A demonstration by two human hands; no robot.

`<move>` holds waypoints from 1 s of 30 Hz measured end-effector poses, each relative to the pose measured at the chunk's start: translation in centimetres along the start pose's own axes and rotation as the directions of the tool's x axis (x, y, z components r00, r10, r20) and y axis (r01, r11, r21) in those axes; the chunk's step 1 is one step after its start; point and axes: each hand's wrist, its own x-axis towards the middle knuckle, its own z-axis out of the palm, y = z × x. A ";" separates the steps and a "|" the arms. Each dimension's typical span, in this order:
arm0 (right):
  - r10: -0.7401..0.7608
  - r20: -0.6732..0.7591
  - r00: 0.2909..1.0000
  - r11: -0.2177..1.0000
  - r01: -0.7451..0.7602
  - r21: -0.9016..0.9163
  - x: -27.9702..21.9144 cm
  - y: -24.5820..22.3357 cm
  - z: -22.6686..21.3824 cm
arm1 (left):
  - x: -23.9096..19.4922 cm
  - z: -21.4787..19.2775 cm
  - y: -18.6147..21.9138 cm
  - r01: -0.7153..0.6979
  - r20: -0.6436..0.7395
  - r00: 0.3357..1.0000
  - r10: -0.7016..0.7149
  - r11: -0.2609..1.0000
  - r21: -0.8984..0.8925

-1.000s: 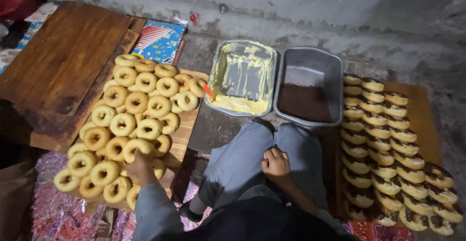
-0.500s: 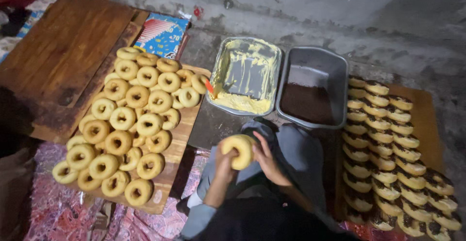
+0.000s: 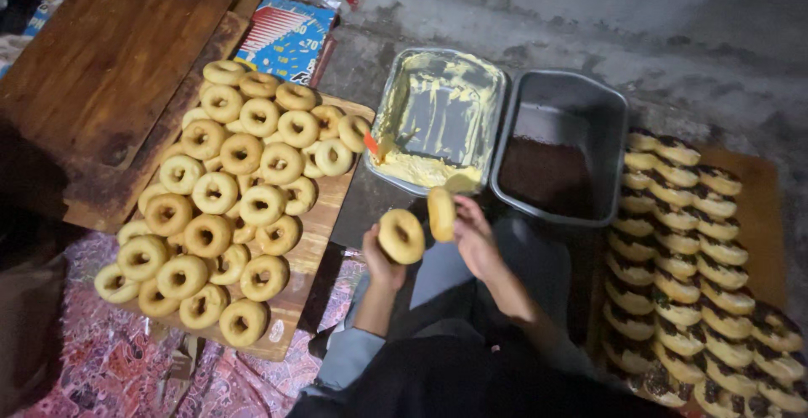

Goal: The person repeatedly picks up plain donuts, dips them into a yellow paste, then into a dark granular topping, and places them on a wooden board. The process is repeated for multiple donuts.

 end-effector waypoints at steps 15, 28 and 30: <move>-0.158 0.118 0.980 0.199 0.149 -0.969 15.9 1.4 -2.3 | 4.7 -1.9 0.1 0.063 -0.130 0.989 -0.066 0.998 -0.032; -0.416 0.406 0.814 0.103 0.486 -0.868 13.4 1.0 1.1 | 5.8 -2.3 -0.9 0.077 -0.062 0.994 -0.086 0.988 -0.132; -0.422 0.364 0.830 0.115 0.447 -0.887 13.7 1.0 0.3 | 5.6 -2.5 -1.2 0.085 -0.059 0.994 -0.093 0.989 -0.122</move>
